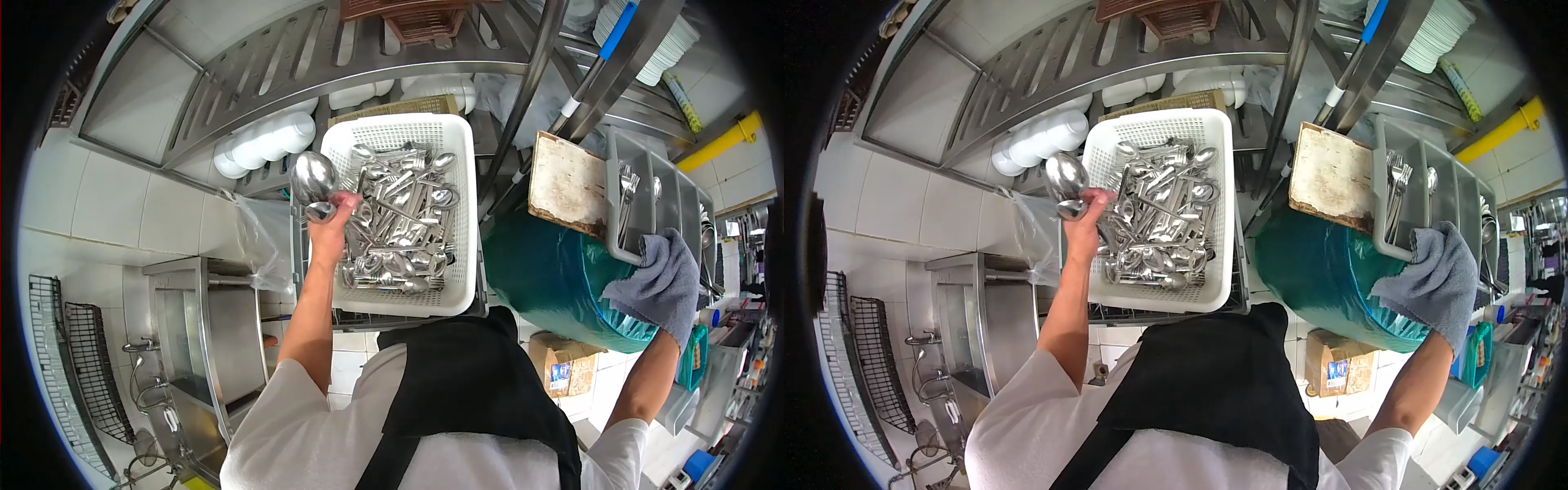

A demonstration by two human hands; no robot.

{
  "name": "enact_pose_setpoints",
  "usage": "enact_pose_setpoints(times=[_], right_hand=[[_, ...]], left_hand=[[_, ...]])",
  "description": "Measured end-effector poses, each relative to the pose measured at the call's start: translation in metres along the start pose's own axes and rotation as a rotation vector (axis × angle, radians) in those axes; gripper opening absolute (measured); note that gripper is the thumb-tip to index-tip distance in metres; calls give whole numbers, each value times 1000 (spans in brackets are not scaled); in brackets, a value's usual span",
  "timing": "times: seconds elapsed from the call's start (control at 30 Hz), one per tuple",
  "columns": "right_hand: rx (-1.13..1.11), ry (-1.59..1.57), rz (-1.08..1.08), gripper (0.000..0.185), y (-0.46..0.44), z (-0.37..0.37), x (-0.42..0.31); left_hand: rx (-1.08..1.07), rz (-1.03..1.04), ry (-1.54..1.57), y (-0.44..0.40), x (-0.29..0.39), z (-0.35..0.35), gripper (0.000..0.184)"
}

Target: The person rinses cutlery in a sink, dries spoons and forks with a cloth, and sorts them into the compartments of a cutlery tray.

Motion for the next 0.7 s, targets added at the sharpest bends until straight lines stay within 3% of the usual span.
enact_pose_setpoints(times=[0.07,0.2,0.27,0.37,0.5,0.57,0.63,0.67,0.7], right_hand=[[-143,131,-23,56,-2,-16,-17],[14,333,-223,51,5,-28,-35],[-117,-17,53,44,-1,-10,-12],[13,42,-76,41,0,-4,-8],[-25,6,13,38,0,-20,-16],[5,-82,11,38,1,-21,-17],[18,-35,-6,39,0,-18,-19],[31,17,-14,40,1,-18,-18],[42,68,-23,41,2,-18,-17]], left_hand=[[45,-118,-7,-3,-23,-5,12],[4,-202,-262,-5,-12,-1,18],[25,-153,-232,-5,-1,8,16],[48,-41,-429,6,-22,-3,19],[-19,-87,-629,11,-69,-23,28],[73,-38,-632,-1,-68,-26,31],[66,-332,-502,-23,-40,2,37],[105,-436,-645,-36,-38,3,40],[100,-435,-643,-44,-41,7,40]])
Point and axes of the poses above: each hand's wrist, its own y-axis away from the middle knuckle, its own z-axis out of the palm, x = y × z, the point moved 4 cm from there along -y, towards the middle knuckle, and after that the axes turned 14 degrees about y, right-handed, at the moved point
